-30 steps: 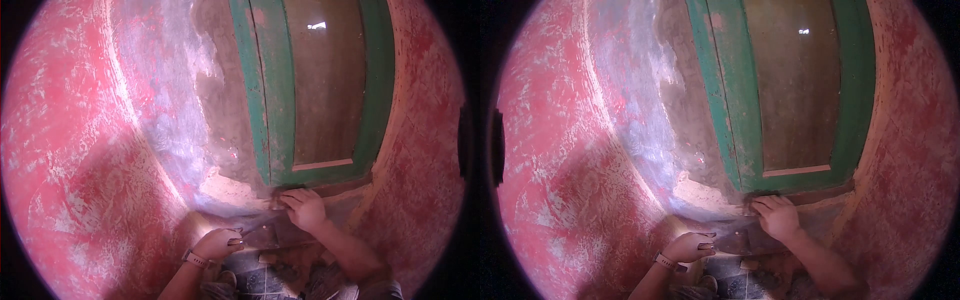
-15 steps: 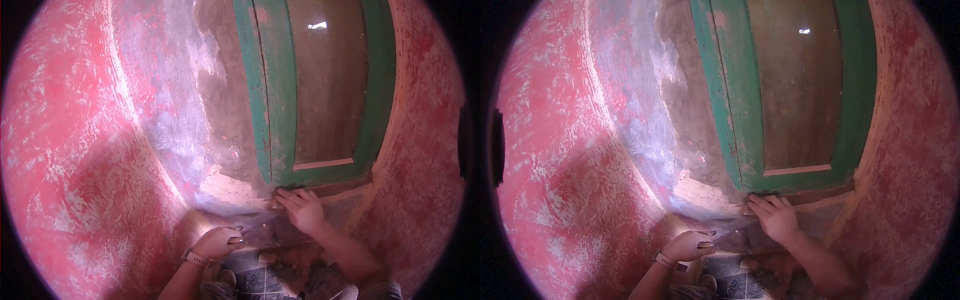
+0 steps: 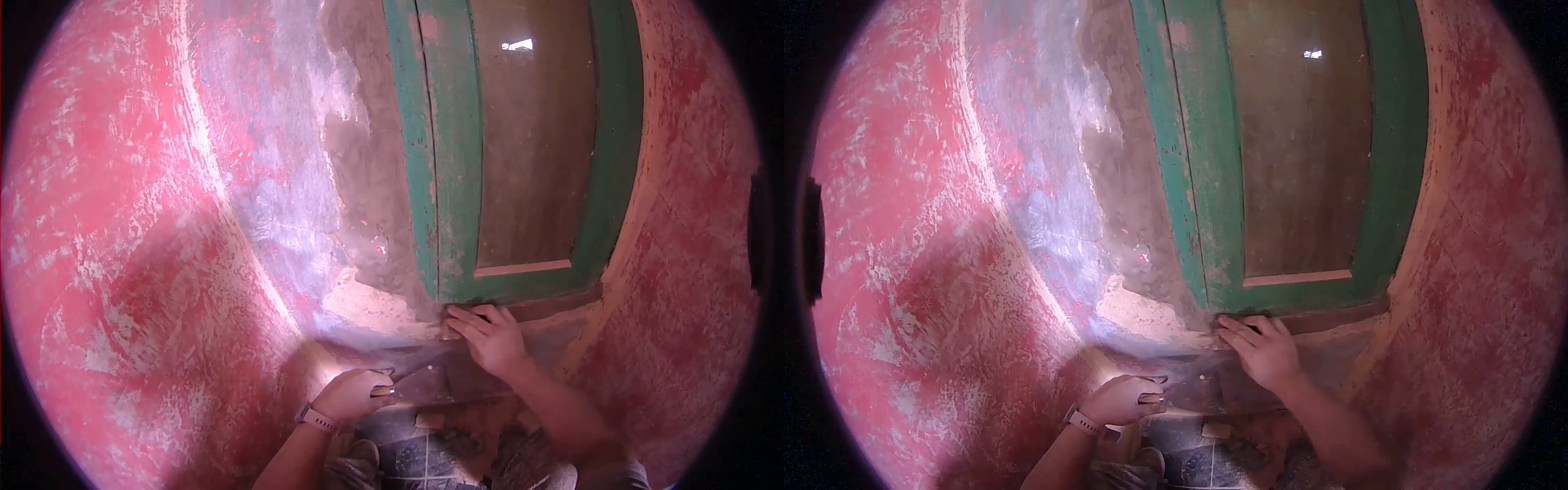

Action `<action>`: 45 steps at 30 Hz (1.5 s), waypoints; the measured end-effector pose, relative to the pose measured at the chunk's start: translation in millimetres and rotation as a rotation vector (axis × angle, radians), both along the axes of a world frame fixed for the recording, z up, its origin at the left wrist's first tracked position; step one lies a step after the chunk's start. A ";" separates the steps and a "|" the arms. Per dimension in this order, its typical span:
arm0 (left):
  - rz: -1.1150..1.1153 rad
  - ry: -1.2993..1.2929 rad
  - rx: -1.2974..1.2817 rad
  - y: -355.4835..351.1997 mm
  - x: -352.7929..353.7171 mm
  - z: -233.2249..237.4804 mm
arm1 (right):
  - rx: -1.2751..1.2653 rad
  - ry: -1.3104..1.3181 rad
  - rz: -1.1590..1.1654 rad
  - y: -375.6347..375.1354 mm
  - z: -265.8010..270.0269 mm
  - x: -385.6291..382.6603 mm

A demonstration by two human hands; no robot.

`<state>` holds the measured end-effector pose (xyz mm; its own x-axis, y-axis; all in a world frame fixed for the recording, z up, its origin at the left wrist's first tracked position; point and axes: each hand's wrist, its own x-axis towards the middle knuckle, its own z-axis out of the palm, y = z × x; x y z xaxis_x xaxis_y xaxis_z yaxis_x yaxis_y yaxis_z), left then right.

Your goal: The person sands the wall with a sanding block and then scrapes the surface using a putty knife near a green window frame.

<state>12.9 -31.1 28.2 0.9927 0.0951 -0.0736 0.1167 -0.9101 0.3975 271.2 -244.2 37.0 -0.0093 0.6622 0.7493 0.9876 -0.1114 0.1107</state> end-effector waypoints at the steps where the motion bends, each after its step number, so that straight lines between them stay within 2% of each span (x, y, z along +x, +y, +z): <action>1: -0.019 -0.059 0.009 3.3 -3.4 -2.1 | 0.026 -0.014 -0.015 -3.2 -4.1 5.3; 4: 0.061 -0.049 -0.013 0.0 -13.8 8.4 | 0.076 -0.029 -0.031 0.3 -19.1 2.7; 7: 0.038 -0.118 -0.034 0.5 -9.6 -5.9 | 0.102 0.014 -0.007 27.3 -20.4 -24.5; 10: 0.000 -0.082 -0.074 -4.7 -3.6 -7.0 | 0.091 0.047 -0.002 34.3 -15.9 -39.2; 13: -0.008 -0.098 -0.061 -0.8 -8.2 -8.8 | 0.015 0.015 0.067 12.5 -8.2 -12.9; 17: 0.052 0.003 -0.030 7.9 -19.8 9.5 | 0.067 0.035 0.057 -4.9 -25.8 14.4; 19: 0.139 0.026 -0.019 4.7 -21.9 15.6 | 0.026 0.004 0.080 1.5 -19.0 -0.9; 22: 0.086 -0.157 -0.029 7.8 -16.1 -8.2 | -0.010 -0.038 0.149 26.6 -20.2 -21.0; 24: 0.038 -0.083 -0.023 5.0 -10.7 -5.0 | -0.017 -0.051 0.211 39.3 -19.2 -33.6; 27: 0.029 -0.037 0.009 0.0 -6.5 1.1 | 0.132 -0.101 0.273 50.1 -11.7 -52.6; 31: 0.044 -0.005 0.022 1.8 -5.0 -1.7 | 0.029 -0.146 0.099 54.9 -4.4 -42.6; 34: 0.020 -0.116 -0.021 5.7 -11.7 -5.4 | 0.046 -0.169 0.165 47.6 -38.2 -22.3; 38: 0.069 -0.077 -0.032 9.1 -19.1 -4.2 | 0.046 -0.202 0.210 52.8 -45.4 -16.9; 43: 0.092 -0.080 -0.028 -3.2 -15.8 -1.0 | 0.154 -0.157 0.078 59.6 12.7 -36.4; 45: 0.069 -0.060 -0.027 -10.4 -12.3 4.9 | 0.156 -0.144 0.055 60.7 9.8 -34.2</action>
